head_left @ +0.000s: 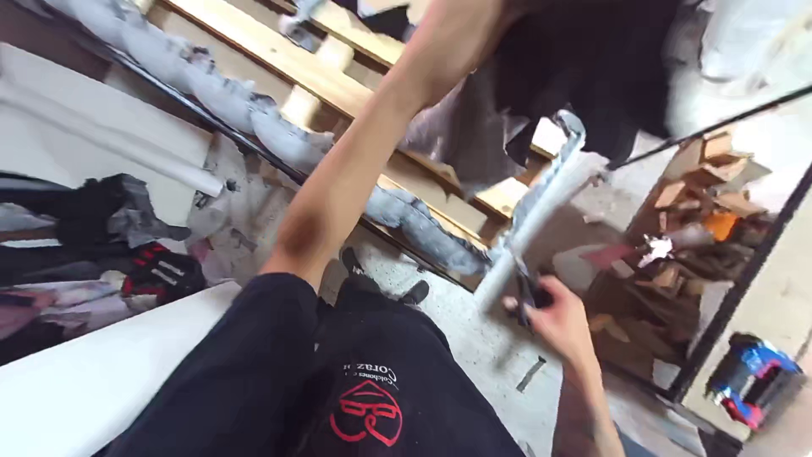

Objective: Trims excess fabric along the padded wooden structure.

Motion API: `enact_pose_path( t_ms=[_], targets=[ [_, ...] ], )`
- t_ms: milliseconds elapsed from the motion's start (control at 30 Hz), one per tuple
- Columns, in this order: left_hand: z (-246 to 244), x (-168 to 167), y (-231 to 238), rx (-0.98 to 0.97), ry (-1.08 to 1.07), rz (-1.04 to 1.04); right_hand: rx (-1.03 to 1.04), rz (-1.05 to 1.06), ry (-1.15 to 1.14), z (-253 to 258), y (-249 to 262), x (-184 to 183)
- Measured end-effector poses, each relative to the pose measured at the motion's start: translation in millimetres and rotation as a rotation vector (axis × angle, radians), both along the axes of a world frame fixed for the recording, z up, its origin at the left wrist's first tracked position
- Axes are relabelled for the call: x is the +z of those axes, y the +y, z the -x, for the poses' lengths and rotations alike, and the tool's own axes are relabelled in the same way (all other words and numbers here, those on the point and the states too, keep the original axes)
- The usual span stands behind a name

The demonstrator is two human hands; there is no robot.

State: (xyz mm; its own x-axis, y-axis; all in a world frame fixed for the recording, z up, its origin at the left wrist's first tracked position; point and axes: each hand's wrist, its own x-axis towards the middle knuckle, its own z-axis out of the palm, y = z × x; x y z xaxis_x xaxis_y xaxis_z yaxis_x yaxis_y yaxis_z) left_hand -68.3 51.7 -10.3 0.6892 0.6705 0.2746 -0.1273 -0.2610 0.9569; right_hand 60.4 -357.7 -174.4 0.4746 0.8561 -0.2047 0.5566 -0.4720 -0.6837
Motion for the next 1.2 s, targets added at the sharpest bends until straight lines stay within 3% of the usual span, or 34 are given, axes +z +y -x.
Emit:
enact_pose_path(
  t_ms=[67,100,133,200,233,333,400,500,633,700,867,933,1067,1200],
  targets=[
    [71.4,-25.0,56.2,0.288,-0.008,-0.182,-0.248,-0.062,0.078,34.2,-28.8,-3.4],
    [101.2,-39.6,84.4,0.385,0.142,-0.24,-0.363,-0.123,0.143,56.3,-37.2,-9.5],
    [124.8,-55.1,105.6,0.448,0.437,-0.273,-0.471,-0.179,0.212,82.1,-40.6,-13.9],
    [159.1,-95.1,127.1,0.29,0.951,-0.302,-0.644,-0.232,0.242,132.8,-17.2,-9.3],
    [171.3,-113.4,135.9,0.128,1.039,-0.333,-0.69,-0.258,0.224,154.7,16.8,-5.6],
    [194.4,-136.0,130.9,-0.272,0.901,-0.438,-0.52,-0.404,0.144,209.1,131.5,16.8],
    [226.5,-134.0,109.1,-0.312,0.689,-0.408,-0.218,-0.47,0.119,242.6,203.8,36.9],
    [307.3,-146.5,77.0,-0.288,0.444,-0.17,0.129,-0.49,0.032,282.2,307.7,51.9],
    [413.3,-210.6,68.0,-0.365,0.473,0.005,0.209,-0.237,-0.133,311.7,400.9,50.5],
    [444.5,-222.7,90.7,-0.322,0.511,0.042,0.202,-0.064,-0.126,321.0,431.4,41.3],
    [479.5,-214.9,219.6,0.119,0.558,-0.009,0.252,0.077,-0.159,359.1,488.0,7.9],
    [487.6,-210.7,270.5,0.182,0.551,-0.098,0.224,0.082,-0.241,368.1,507.7,-2.0],
    [462.3,-203.3,374.1,0.029,0.614,-0.435,0.112,0.276,-0.21,362.4,542.5,-1.4],
    [388.0,-203.3,438.4,-0.373,0.716,-0.553,0.1,0.47,-0.255,346.1,546.1,-4.2]
  ],
)
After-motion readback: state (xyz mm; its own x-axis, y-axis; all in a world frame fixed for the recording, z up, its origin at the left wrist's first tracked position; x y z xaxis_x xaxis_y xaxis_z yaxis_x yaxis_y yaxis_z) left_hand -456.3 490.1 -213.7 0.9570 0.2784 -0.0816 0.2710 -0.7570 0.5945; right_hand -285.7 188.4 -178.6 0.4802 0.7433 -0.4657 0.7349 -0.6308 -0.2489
